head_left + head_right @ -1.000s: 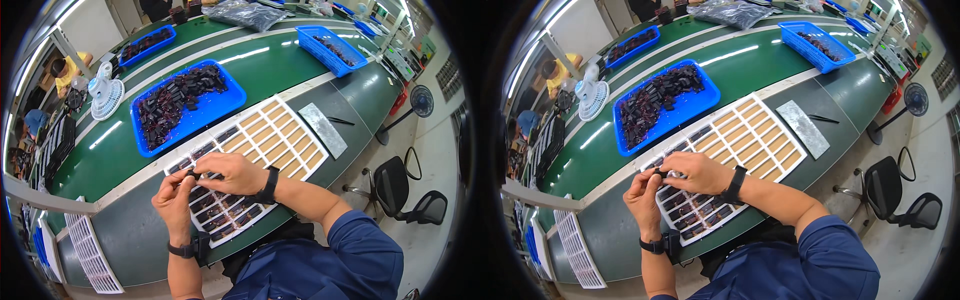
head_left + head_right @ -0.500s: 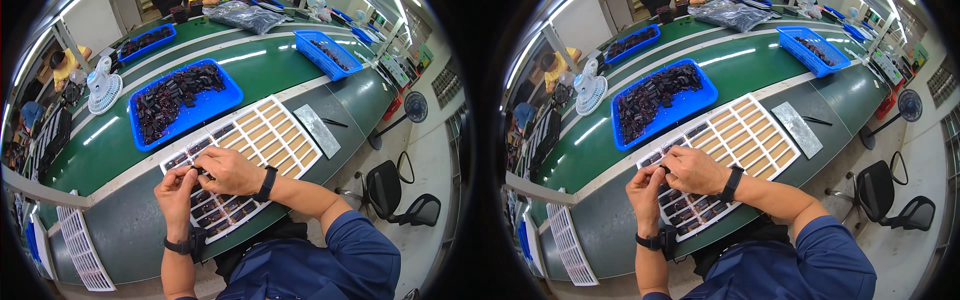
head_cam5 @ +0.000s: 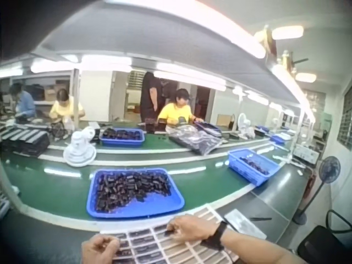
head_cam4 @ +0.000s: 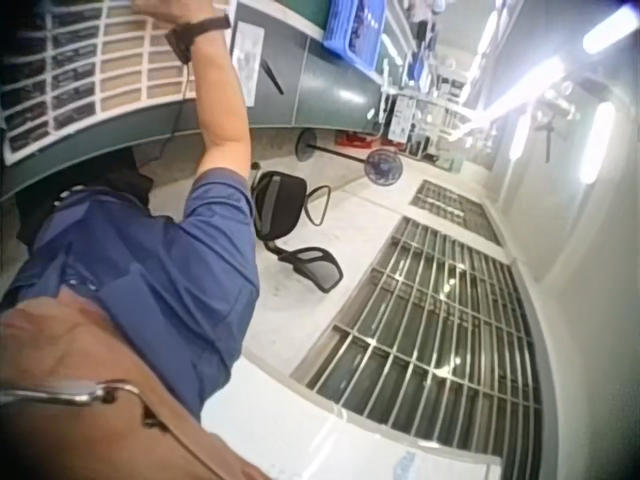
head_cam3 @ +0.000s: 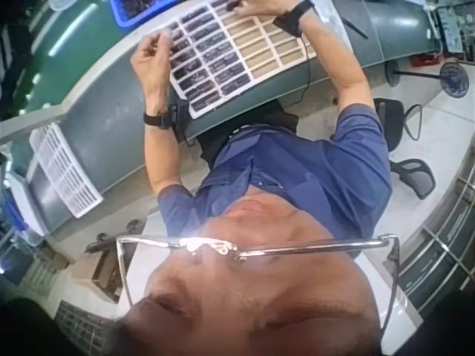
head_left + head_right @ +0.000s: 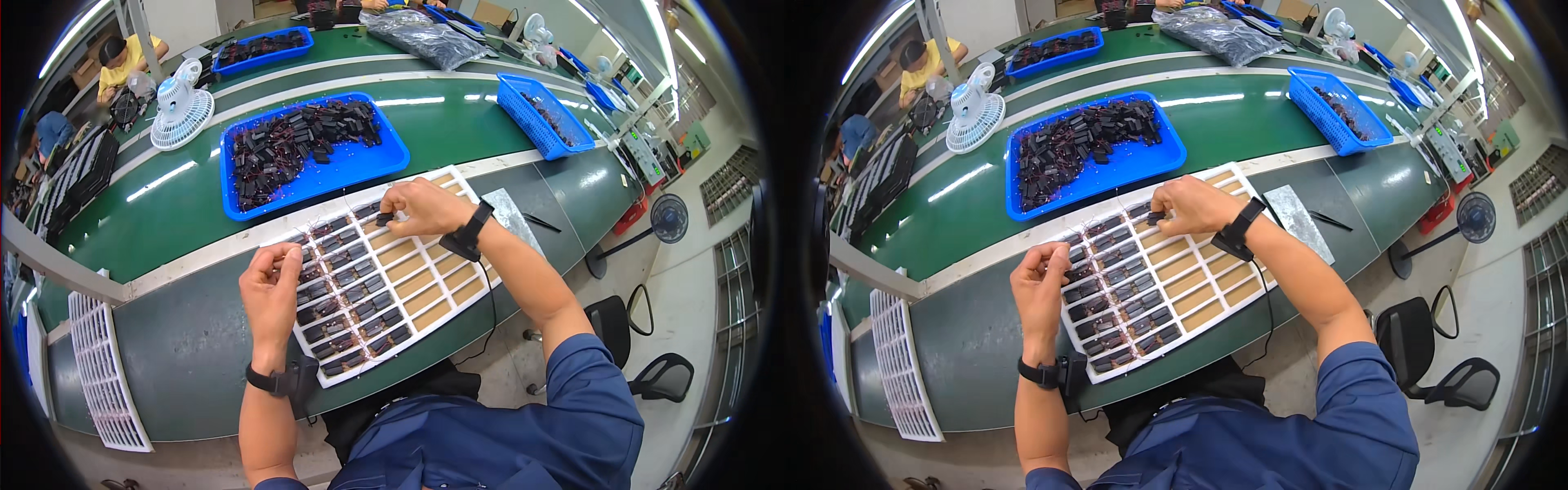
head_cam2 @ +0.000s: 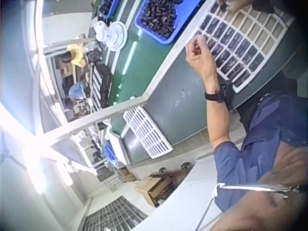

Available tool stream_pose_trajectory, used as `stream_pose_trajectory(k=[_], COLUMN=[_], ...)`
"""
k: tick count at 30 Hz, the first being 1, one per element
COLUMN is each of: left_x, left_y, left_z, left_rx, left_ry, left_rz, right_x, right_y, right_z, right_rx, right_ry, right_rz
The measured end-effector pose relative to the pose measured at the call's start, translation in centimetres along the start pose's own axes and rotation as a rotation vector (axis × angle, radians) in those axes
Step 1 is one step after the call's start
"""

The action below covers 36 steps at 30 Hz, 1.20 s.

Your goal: Assembling small black components into a white grid tray at a factory workstation.

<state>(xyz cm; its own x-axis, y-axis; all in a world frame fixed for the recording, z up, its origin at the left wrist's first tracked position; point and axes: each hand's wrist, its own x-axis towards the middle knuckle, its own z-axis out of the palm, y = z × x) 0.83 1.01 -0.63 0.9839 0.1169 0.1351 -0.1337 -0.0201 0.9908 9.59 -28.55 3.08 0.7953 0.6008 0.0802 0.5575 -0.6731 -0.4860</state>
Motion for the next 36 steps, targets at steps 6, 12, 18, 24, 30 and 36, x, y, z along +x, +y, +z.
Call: stream_pose_trajectory(k=[6,12,18,24,30,36], left_x=[0.3,0.8,0.7,0.0,0.5,1.3], left_y=[-0.2,0.2,0.1,-0.4,0.2,0.2], left_z=[-0.2,0.1,-0.4,-0.7,-1.0,-0.9], left_rx=[0.011,0.001,0.02,0.102,0.029,0.055], left_ry=[-0.007,0.0,0.012,0.03,0.051,0.067], left_rz=[-0.032,-0.034,-0.018,-0.011,-0.013,0.044], right_x=[1.9,2.6,2.3,1.9,2.0,2.3], right_y=[0.5,0.7,-0.2,-0.5,-1.2,0.3], right_z=[0.6,0.9,0.5,1.0,-0.2,-0.7], right_rx=[-0.075,-0.221,-0.14,-0.085,-0.019,0.078], right_ry=[-0.111,-0.188,-0.183,-0.159,-0.218,-0.169], right_rz=[-0.012,-0.099,-0.071,-0.144,-0.002,0.052])
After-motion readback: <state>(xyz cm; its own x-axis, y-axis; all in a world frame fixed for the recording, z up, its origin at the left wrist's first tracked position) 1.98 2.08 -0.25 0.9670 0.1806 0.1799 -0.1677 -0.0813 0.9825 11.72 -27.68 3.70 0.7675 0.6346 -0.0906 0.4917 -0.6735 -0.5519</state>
